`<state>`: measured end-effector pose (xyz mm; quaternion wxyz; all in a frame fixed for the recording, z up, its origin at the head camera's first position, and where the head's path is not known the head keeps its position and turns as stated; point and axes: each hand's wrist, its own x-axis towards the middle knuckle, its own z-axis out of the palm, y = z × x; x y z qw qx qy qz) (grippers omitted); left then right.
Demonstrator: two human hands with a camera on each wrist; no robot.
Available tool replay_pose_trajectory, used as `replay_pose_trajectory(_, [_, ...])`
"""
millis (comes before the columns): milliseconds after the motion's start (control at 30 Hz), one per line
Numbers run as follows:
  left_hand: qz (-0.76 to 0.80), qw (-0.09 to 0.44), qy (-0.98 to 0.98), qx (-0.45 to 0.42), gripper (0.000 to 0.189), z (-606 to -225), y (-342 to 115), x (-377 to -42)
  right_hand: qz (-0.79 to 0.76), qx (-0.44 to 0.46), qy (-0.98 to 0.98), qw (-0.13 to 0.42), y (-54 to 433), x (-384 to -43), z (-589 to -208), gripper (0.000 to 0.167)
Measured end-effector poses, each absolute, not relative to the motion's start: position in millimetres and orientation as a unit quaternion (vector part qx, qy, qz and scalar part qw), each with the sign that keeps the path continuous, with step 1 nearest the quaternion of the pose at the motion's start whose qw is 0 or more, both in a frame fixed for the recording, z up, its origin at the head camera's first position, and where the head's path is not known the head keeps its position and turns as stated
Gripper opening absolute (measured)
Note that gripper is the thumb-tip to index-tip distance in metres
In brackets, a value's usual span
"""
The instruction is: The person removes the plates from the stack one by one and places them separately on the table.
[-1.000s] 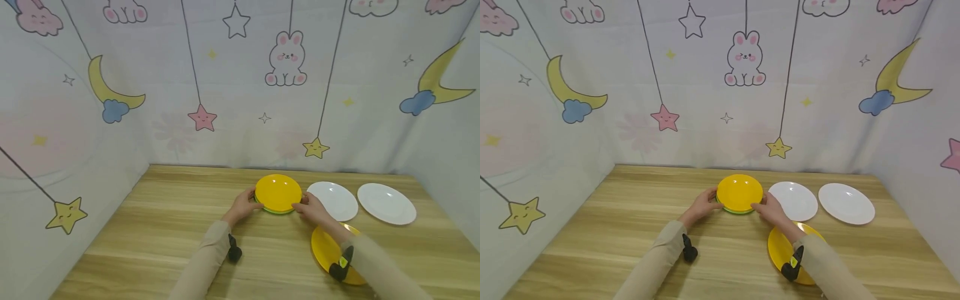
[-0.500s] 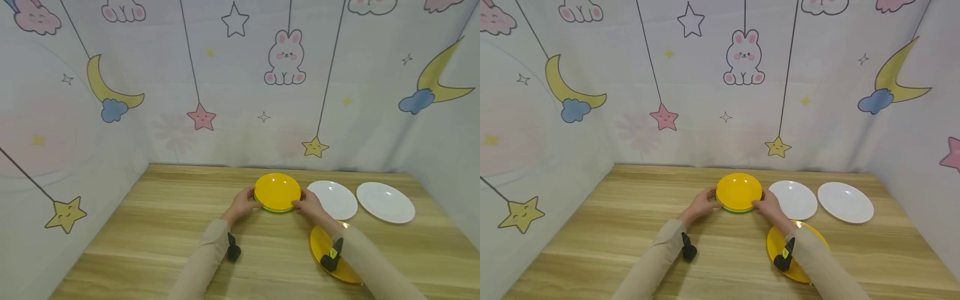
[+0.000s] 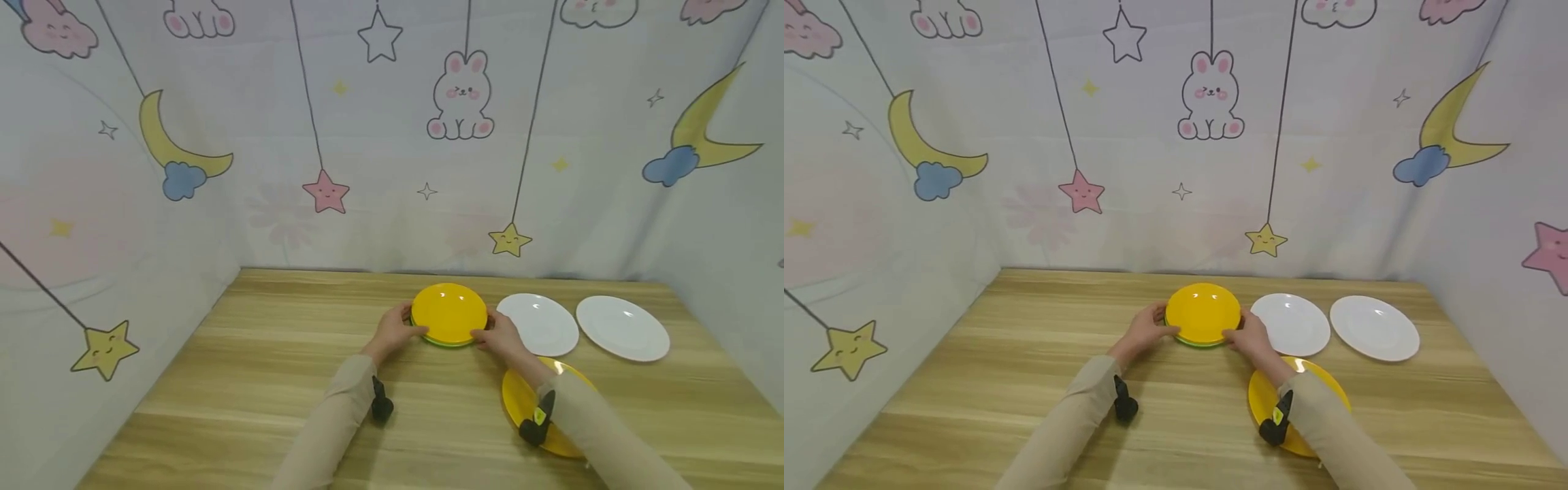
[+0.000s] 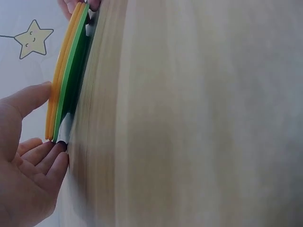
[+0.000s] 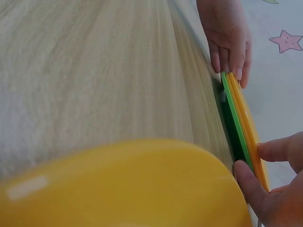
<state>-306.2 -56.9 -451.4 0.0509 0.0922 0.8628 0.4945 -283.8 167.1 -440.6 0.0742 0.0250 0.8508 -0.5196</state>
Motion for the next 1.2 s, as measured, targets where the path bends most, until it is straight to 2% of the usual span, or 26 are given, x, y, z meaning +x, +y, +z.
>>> replay_pose_trajectory(500, [0.439, 0.001, 0.895, 0.075, 0.06, -450.5, -48.8, -311.3, -0.537, 0.032, 0.841, 0.06, 164.2, -280.9, -439.3, 0.058])
replay_pose_trajectory(967, [0.479, 0.019, 0.876, 0.058, 0.049, -447.7, -54.2, -314.9, -0.535, 0.034, 0.839, 0.088, 169.9, -285.6, -438.9, 0.065])
replay_pose_trajectory(1200, [0.477, 0.025, 0.876, 0.066, 0.049, -444.6, -55.9, -313.4, -0.551, 0.041, 0.829, 0.088, 171.5, -284.9, -439.5, 0.06])
